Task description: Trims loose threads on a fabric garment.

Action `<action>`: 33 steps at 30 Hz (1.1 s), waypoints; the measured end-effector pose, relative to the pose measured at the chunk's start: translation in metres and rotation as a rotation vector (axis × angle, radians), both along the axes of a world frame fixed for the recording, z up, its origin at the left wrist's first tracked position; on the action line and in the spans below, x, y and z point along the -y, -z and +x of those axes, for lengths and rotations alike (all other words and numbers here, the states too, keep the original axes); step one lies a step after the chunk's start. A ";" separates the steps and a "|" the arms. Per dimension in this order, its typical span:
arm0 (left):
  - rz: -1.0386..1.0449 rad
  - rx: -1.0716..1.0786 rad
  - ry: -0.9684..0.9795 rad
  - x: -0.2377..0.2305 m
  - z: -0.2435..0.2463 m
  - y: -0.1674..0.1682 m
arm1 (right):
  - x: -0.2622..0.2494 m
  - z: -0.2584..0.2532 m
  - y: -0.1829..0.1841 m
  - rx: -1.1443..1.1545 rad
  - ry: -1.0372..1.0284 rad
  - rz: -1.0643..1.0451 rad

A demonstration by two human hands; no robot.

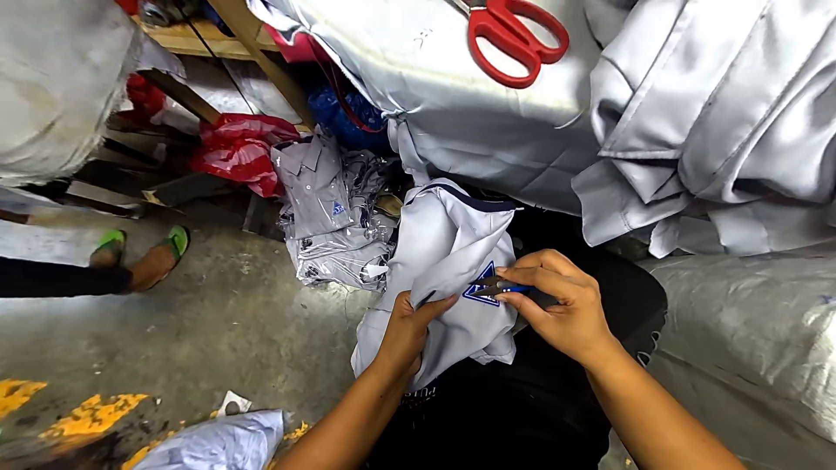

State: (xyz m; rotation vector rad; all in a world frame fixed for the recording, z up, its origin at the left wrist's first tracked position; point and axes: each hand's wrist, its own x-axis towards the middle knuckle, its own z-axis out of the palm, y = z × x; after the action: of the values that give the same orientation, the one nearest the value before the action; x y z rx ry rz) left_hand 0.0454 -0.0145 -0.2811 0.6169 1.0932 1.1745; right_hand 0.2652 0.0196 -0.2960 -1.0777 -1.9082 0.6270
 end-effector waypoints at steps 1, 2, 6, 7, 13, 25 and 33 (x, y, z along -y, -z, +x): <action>-0.002 0.001 0.000 0.000 -0.001 0.000 | 0.000 0.000 0.000 0.010 -0.002 0.004; -0.003 0.002 0.001 0.000 -0.001 0.000 | -0.001 0.000 -0.001 0.018 -0.004 0.009; -0.006 0.000 -0.003 0.000 -0.002 -0.001 | -0.002 0.001 -0.001 0.031 -0.019 0.029; -0.005 0.000 -0.004 -0.001 -0.002 -0.001 | -0.002 0.000 -0.001 0.035 -0.023 0.035; 0.008 0.000 0.008 -0.001 -0.004 -0.001 | -0.003 -0.001 -0.005 0.069 -0.016 0.091; 0.023 -0.002 0.019 -0.001 -0.006 -0.001 | -0.007 -0.001 -0.003 0.013 -0.096 0.055; 0.035 -0.010 0.043 -0.002 -0.007 0.002 | -0.008 0.002 -0.006 0.045 -0.092 0.088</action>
State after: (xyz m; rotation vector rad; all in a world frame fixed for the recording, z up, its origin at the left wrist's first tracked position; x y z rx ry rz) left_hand 0.0382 -0.0128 -0.2831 0.6717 1.0647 1.1564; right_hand 0.2672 0.0277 -0.2900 -0.9604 -2.0146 0.5685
